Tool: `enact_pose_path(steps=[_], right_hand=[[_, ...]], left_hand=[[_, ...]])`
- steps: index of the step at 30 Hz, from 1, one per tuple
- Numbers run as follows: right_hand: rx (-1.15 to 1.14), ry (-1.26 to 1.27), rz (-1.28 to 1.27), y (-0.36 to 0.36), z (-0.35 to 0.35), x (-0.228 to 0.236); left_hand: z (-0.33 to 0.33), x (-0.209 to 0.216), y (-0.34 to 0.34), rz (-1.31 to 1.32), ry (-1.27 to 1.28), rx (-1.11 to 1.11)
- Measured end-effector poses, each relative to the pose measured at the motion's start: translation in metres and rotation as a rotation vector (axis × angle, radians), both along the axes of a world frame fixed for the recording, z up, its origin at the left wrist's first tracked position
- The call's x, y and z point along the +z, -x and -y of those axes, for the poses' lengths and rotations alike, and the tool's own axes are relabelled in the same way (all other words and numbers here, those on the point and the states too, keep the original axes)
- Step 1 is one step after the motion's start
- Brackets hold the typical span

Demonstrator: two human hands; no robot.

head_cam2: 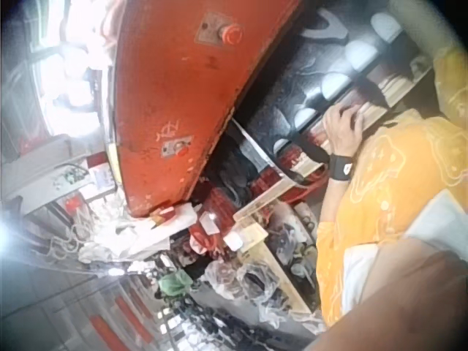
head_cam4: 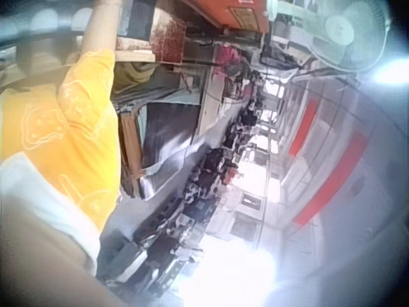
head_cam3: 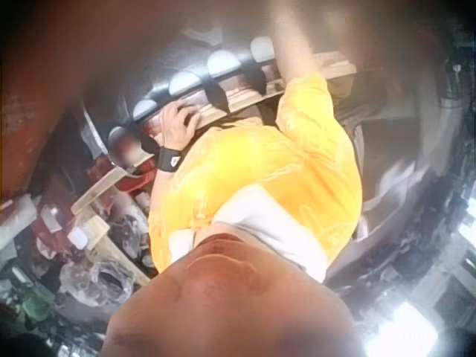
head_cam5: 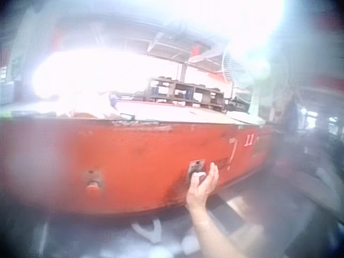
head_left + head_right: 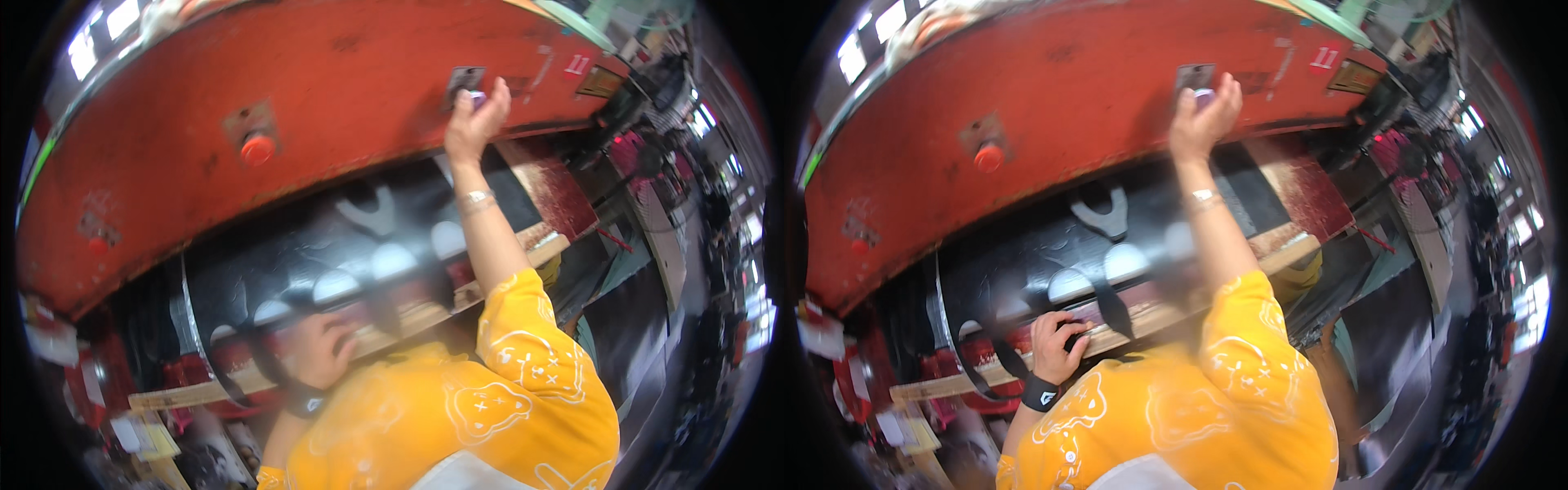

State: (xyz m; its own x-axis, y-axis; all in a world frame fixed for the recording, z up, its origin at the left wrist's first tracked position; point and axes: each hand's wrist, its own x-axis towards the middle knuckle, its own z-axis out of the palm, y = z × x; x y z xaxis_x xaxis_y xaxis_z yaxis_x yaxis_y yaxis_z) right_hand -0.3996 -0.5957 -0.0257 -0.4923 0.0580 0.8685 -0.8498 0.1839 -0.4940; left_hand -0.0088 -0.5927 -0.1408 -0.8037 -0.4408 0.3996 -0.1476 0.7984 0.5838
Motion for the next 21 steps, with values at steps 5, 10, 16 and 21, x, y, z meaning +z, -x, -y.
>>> enact_pose_path(steps=[5,10,16,21], right_hand=[[-0.014,-0.024,-0.005,0.029,0.011,-0.006],[0.296,-0.120,0.195,-0.023,-0.044,-0.043],[0.567,-1.012,-0.023,-0.115,-0.111,-0.091],[0.440,-1.084,-0.030,-0.139,-0.115,-0.097]], left_hand=[[0.031,-0.001,0.020,0.049,0.168,0.038],[0.062,0.010,0.045,0.018,0.236,0.090],[0.071,0.006,0.050,0.049,0.287,0.125],[0.059,0.011,0.050,0.026,0.307,0.152]])
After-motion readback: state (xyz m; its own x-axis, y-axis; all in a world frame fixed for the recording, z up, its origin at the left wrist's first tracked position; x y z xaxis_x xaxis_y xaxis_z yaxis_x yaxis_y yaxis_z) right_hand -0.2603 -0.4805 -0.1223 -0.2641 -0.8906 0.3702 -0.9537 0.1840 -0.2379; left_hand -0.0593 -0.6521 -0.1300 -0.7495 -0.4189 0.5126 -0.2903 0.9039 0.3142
